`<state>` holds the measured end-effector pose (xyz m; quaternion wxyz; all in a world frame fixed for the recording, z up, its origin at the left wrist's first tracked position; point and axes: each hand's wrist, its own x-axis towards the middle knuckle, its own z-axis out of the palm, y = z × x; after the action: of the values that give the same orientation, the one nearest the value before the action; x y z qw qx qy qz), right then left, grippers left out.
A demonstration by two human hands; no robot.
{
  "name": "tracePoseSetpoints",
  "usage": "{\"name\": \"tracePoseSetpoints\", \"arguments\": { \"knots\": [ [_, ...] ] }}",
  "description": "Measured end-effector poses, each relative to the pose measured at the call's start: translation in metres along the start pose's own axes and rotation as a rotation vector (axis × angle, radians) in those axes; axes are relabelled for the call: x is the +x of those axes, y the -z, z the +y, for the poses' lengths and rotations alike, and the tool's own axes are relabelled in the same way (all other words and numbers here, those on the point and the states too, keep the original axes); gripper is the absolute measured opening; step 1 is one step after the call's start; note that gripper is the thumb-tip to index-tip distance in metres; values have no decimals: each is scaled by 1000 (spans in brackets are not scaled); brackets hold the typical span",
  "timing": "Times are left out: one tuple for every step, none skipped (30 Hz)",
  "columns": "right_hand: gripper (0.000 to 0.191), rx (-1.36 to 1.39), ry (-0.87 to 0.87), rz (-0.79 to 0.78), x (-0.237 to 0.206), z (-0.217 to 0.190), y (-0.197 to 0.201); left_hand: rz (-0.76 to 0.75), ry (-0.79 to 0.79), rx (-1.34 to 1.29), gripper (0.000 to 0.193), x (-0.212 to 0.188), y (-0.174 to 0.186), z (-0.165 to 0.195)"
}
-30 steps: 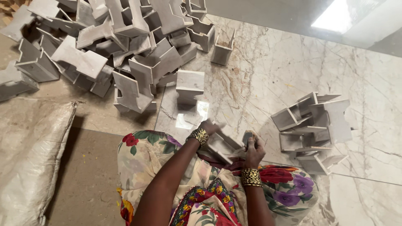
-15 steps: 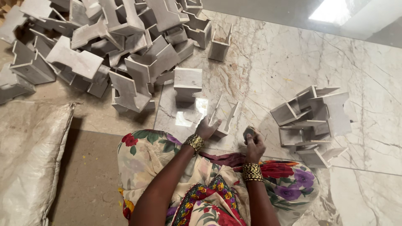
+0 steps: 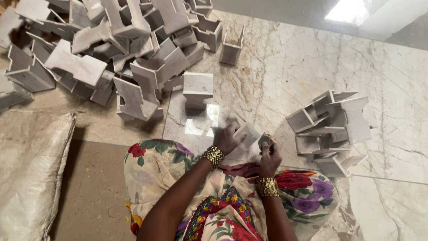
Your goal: The person sits on the floor among piles of small carved white pieces and sands each piece by hand with a small abrasive block, rubbing its surfaces and setting finished pieces aside while picking up new ones from the pile.
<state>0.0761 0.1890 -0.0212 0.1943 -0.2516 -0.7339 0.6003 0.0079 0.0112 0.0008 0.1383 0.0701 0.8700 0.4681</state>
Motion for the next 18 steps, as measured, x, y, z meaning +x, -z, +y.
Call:
{"name": "tracePoseSetpoints", "arguments": {
  "knots": [
    [16, -50, 127, 3, 0, -5, 2, 29, -29, -153, 43, 0, -2, 3],
    [14, -100, 252, 8, -1, -10, 3, 56, -59, -306, 43, -1, -5, 5],
    [16, -151, 375, 16, -2, -17, 4, 79, -88, -459, 44, -2, -11, 6],
    [12, -229, 441, 37, -4, -24, 4, 65, -37, -602, 47, -4, -18, 8],
    [11, -307, 508, 63, -7, -30, 3, 49, 13, -744, 51, -5, -26, 11],
    [13, -388, 572, 92, -10, -37, 2, 29, 65, -886, 54, -5, -35, 14],
    [11, -387, 536, 57, -13, -43, 0, 70, 44, -845, 60, -4, -42, 18],
    [11, -388, 498, 22, -16, -49, 0, 112, 24, -806, 67, -3, -47, 21],
    [14, -388, 461, -16, -18, -53, -1, 154, 2, -766, 74, -3, -49, 25],
    [15, -411, 545, -97, -18, -57, -2, 133, 92, -805, 67, 0, -47, 29],
    [17, -437, 626, -181, -18, -61, -1, 108, 184, -841, 63, 3, -43, 32],
    [21, -464, 704, -269, -16, -63, -1, 78, 279, -875, 63, 3, -40, 33],
    [19, -476, 654, -230, -13, -65, 0, 91, 234, -802, 61, -1, -38, 33],
    [17, -483, 609, -190, -10, -66, 0, 108, 183, -728, 60, -5, -32, 32],
    [15, -488, 567, -152, -7, -66, 1, 129, 130, -654, 59, -9, -27, 33],
    [15, -504, 581, -67, -4, -66, 0, 137, 74, -664, 59, -14, -26, 34],
    [16, -522, 586, 18, -2, -64, -1, 138, 22, -673, 59, -19, -26, 35],
    [18, -540, 589, 106, -1, -63, -2, 136, -29, -681, 59, -24, -27, 36]
  ]
}}
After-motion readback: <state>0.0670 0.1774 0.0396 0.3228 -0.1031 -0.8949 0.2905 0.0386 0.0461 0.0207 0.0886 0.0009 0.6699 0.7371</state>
